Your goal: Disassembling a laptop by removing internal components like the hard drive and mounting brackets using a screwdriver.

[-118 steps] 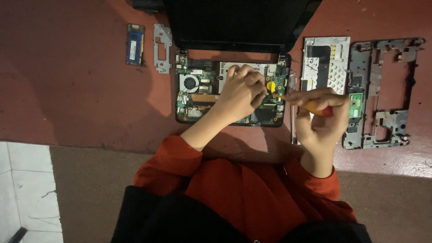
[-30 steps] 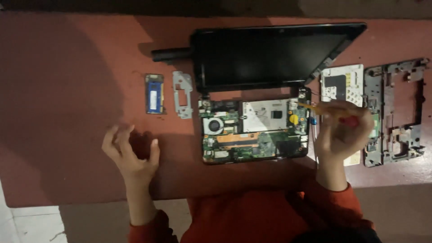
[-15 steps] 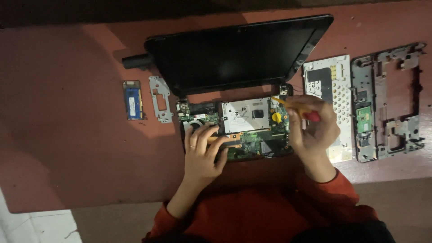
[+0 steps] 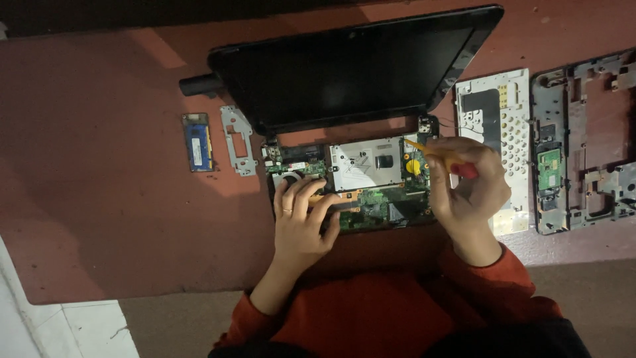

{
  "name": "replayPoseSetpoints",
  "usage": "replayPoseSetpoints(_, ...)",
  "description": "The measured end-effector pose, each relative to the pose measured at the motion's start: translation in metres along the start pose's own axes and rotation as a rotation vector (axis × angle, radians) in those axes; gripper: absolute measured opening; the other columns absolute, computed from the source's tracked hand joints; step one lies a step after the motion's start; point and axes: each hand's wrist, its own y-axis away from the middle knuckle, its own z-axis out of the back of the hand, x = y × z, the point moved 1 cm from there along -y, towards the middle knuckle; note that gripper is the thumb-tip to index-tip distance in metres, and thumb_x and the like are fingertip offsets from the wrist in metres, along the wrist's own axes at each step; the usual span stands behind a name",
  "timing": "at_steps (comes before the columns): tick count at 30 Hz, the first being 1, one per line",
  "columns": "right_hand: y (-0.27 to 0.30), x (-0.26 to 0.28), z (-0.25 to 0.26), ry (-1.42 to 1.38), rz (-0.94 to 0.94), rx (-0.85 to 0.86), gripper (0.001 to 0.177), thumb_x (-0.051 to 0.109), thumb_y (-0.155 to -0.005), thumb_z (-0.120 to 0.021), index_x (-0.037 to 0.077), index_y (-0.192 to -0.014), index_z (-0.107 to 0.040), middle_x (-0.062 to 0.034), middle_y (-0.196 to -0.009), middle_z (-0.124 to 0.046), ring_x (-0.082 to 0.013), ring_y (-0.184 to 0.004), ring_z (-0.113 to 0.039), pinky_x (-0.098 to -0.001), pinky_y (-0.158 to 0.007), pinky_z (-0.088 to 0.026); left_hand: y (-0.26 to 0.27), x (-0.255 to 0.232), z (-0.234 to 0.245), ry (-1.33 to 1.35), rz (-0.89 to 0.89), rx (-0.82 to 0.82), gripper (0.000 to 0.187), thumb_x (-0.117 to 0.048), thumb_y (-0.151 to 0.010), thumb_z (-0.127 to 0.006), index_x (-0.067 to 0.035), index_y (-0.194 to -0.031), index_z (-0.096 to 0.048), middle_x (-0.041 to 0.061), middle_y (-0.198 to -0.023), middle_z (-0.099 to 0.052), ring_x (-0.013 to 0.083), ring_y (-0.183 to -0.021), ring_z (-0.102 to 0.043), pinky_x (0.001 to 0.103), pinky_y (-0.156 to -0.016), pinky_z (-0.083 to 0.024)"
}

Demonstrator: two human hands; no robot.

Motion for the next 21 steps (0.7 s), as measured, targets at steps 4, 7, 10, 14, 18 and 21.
replayPoseSetpoints(4,-0.001,0.004,0.000,0.045,-0.009,0.010,0.024,-0.006,-0.090,-0.073,-0.012,-0.086,-0.050,-0.0247,-0.078,-0.064,-0.0417,-0.067,-0.066,-0.0426,-0.068,-0.053,-0.001,0.000,0.001,0.000,-0.001,-0.010,0.022,-0.032,-0.087,-0.058,-0.025,-0.106,-0.065,0.003,-0.123,-0.055,0.0292,-0.121,-0.050,0.056,-0.107,-0.030)
replayPoseSetpoints(7,-0.007,0.008,0.000,0.161,-0.065,0.046,0.020,0.002,-0.087,-0.082,-0.008,-0.084,-0.065,-0.0172,-0.076,-0.066,-0.0356,-0.062,-0.064,-0.0376,-0.065,-0.053,0.000,0.000,0.000,-0.004,0.001,-0.012,0.021,-0.033,-0.087,-0.059,-0.025,-0.105,-0.066,0.003,-0.124,-0.055,0.0282,-0.122,-0.049,0.056,-0.108,-0.029)
replayPoseSetpoints(10,-0.018,0.016,-0.006,0.397,0.038,0.091,0.020,0.012,-0.091,-0.083,-0.003,-0.094,-0.071,-0.0108,-0.078,-0.066,-0.0310,-0.064,-0.063,-0.0336,-0.068,-0.054,-0.001,-0.001,0.002,-0.003,-0.008,-0.021,0.021,-0.031,-0.086,-0.060,-0.025,-0.105,-0.065,0.003,-0.122,-0.054,0.0287,-0.121,-0.049,0.055,-0.108,-0.030)
replayPoseSetpoints(14,-0.027,0.022,-0.006,0.401,-0.024,0.136,0.028,-0.001,-0.091,-0.080,-0.007,-0.104,-0.057,-0.0139,-0.087,-0.069,-0.0327,-0.069,-0.068,-0.0369,-0.064,-0.055,-0.003,-0.003,0.006,0.013,-0.016,-0.027,0.020,-0.030,-0.087,-0.059,-0.023,-0.105,-0.065,0.003,-0.123,-0.053,0.0279,-0.121,-0.048,0.055,-0.108,-0.030)
replayPoseSetpoints(18,-0.043,0.025,0.010,0.240,-0.216,0.342,0.030,-0.014,-0.092,-0.070,-0.002,-0.096,-0.043,-0.0145,-0.092,-0.070,-0.0378,-0.071,-0.067,-0.0402,-0.064,-0.054,-0.006,-0.003,0.019,0.133,-0.017,0.020,0.016,-0.028,-0.088,-0.060,-0.021,-0.102,-0.065,0.001,-0.121,-0.056,0.0260,-0.111,-0.052,0.055,-0.107,-0.029)
replayPoseSetpoints(21,-0.050,0.003,0.021,-0.095,-0.284,0.484,0.027,-0.019,-0.088,-0.057,0.002,-0.094,-0.040,-0.0169,-0.094,-0.066,-0.0385,-0.076,-0.064,-0.0403,-0.061,-0.050,-0.027,-0.009,0.032,0.174,-0.075,0.042,0.012,-0.023,-0.089,-0.062,-0.018,-0.100,-0.064,0.002,-0.112,-0.058,0.0254,-0.101,-0.052,0.053,-0.104,-0.031)
